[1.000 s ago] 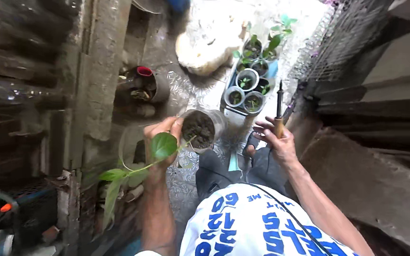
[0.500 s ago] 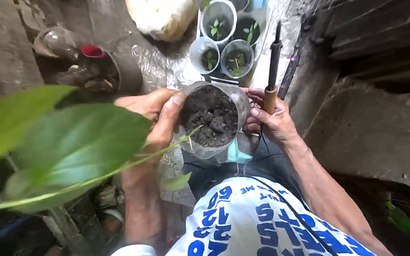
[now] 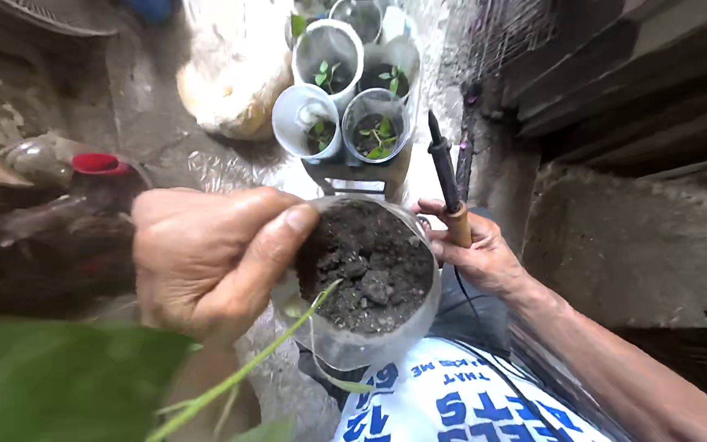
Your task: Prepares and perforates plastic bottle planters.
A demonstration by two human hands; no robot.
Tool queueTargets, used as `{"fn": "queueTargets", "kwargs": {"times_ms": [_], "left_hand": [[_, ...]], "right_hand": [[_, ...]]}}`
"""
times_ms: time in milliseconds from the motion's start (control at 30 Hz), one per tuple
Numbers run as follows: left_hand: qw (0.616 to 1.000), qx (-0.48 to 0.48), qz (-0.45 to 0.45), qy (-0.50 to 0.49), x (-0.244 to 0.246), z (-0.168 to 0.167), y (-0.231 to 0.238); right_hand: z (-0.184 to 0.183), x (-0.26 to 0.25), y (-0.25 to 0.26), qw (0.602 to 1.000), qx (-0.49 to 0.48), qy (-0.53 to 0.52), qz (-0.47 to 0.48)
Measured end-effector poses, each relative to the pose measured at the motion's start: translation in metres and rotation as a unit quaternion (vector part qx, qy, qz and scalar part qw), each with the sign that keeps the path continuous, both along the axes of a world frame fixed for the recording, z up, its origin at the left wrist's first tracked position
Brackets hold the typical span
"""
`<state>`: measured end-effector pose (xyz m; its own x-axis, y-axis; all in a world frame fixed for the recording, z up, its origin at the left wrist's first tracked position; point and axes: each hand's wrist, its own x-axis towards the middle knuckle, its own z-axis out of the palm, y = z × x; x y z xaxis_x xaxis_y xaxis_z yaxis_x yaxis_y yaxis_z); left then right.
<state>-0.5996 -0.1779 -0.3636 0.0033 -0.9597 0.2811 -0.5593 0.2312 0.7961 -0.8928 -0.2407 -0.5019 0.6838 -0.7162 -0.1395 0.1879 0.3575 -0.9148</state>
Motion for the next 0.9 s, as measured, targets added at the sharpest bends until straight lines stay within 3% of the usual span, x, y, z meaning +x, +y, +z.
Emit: {"fn": "queueTargets", "kwargs": {"times_ms": [167, 467, 667, 800, 900], "left_hand": [[0.996, -0.053, -0.069, -0.031, -0.024, -0.014, 0.006], [0.999, 0.009, -0.038, 0.01, -0.064, -0.001, 0.03], [0.997, -0.051, 0.05, 0.0, -0.082, -0.001, 0.024], [0.987, -0.012, 0.146, 0.071, -0.104, 0.001, 0.029], [0.978, -0.002, 0.153, 0.139, -0.115, -0.005, 0.038]], "right_hand": [[-0.027, -0.031, 0.029, 0.999, 0.025, -0.005, -0.027], [-0.019, -0.048, 0.078, 0.987, 0.122, -0.102, -0.001], [-0.001, -0.051, 0.094, 0.982, 0.142, -0.124, -0.02], [0.004, -0.053, 0.102, 0.977, 0.166, -0.126, -0.042], [0.006, -0.053, 0.103, 0.974, 0.175, -0.136, -0.049]]}}
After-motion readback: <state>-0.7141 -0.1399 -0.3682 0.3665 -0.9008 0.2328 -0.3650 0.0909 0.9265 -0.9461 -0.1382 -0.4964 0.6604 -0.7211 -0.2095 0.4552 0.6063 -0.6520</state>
